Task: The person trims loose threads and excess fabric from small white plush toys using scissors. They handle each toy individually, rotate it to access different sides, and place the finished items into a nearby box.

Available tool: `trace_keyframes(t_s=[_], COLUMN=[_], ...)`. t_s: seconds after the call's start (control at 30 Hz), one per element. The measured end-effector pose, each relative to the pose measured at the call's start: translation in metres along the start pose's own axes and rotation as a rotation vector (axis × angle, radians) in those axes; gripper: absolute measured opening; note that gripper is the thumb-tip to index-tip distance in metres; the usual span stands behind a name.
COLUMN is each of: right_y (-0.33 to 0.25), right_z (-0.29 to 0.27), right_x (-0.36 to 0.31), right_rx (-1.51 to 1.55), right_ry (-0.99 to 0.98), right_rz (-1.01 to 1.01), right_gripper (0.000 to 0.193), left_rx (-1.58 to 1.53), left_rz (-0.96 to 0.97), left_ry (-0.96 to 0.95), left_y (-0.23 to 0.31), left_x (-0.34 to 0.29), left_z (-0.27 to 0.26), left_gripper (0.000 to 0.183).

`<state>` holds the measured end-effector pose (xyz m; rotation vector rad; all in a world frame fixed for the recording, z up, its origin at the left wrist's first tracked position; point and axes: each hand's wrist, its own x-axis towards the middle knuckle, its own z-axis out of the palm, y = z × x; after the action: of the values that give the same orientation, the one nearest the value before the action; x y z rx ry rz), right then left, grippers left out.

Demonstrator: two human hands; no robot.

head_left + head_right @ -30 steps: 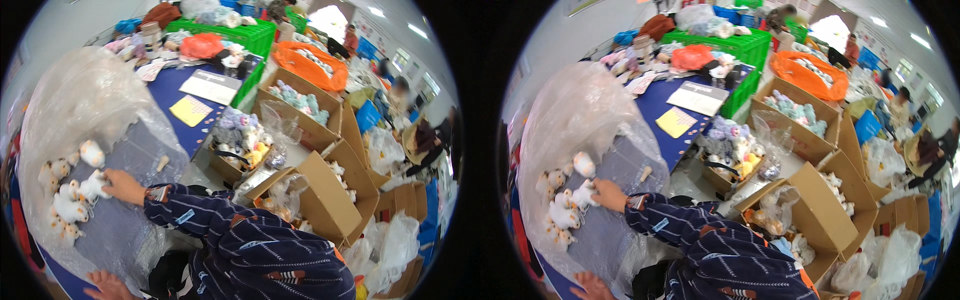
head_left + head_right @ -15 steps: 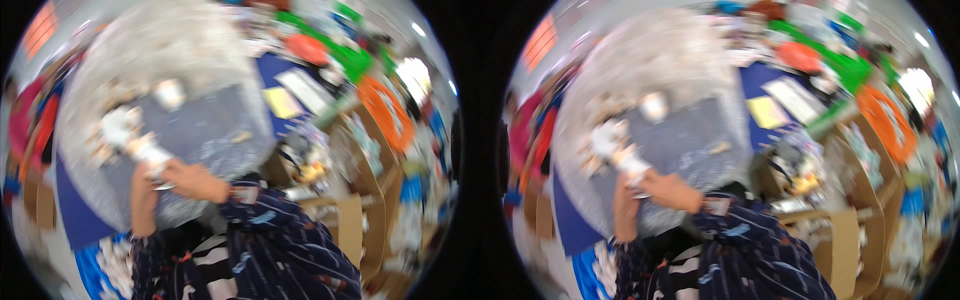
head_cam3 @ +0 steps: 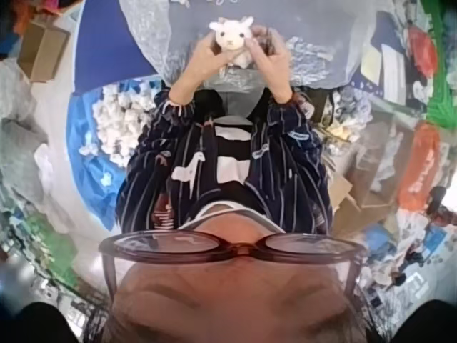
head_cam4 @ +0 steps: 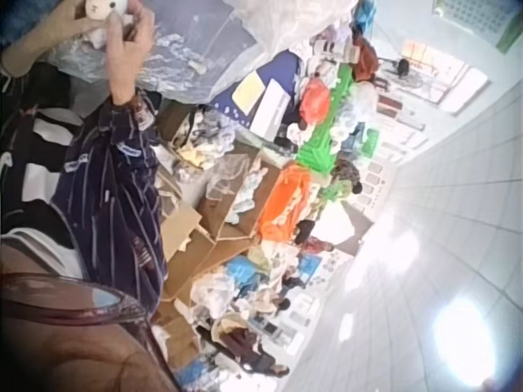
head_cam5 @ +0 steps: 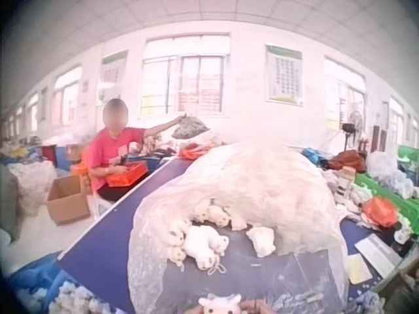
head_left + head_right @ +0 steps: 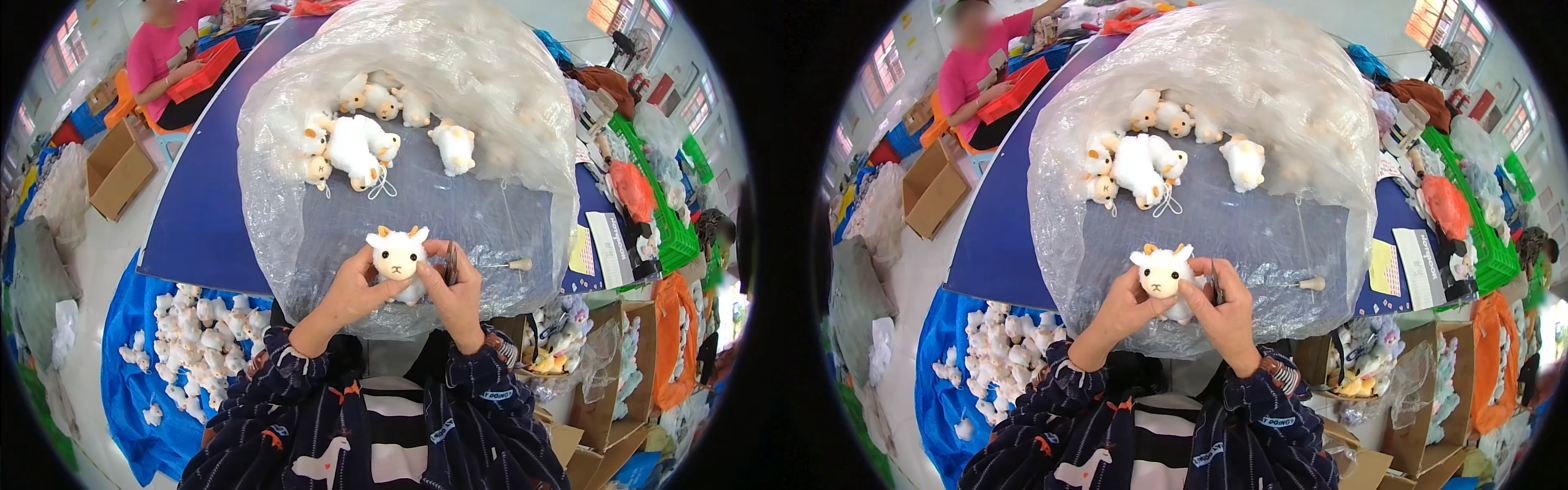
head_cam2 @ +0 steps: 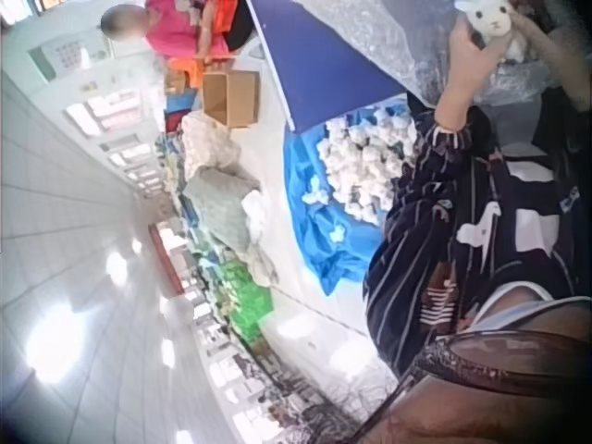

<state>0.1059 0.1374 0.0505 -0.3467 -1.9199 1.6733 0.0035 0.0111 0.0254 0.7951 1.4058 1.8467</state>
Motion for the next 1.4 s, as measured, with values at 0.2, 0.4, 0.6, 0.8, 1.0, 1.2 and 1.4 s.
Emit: trace_keyframes(t_s=[0.2,0.4,0.6,0.8,1.0,1.2,1.4], right_y=[-0.006,-0.002,0.006,-0.009,-0.022,0.001,0.082], right_z=[-0.001,-0.008,-0.008,-0.008,-0.001,0.012,0.053], right_x=[0.001,0.001,-0.003,0.0,0.01,0.071,0.147], right_rx=[0.104,0.207,0.261,0.065,-0.176,-0.321,-0.62], right_ry=[-0.039,-0.075,0.002,-0.138,-0.27,-0.063,0.141], right_rz=[0.125,0.162,0.113,-0.013,-0.109,0.003,-0.637], right_gripper=[0.021,0.016,0.013,0.013,0.02,0.022,0.032], left_rx=[0.205,0.487,0.601,0.619,0.291,-1.081,-0.927], left_rz=[0.091,0.229,0.34,0.387,0.239,0.94,0.483], left_ry=[-0.023,-0.081,-0.11,-0.04,0.037,-0.417,-0.56], left_y=[-0.005,0.01,-0.004,-0.005,0.031,0.078,0.047], left_x=[-0.009,-0.008,0.0,-0.004,-0.045,-0.089,-0.071], left_z=[-0.009,-0.006,0.001,0.007,-0.029,-0.11,-0.093], left_gripper=[0.05,0.047,0.045,0.048,0.053,0.06,0.053])
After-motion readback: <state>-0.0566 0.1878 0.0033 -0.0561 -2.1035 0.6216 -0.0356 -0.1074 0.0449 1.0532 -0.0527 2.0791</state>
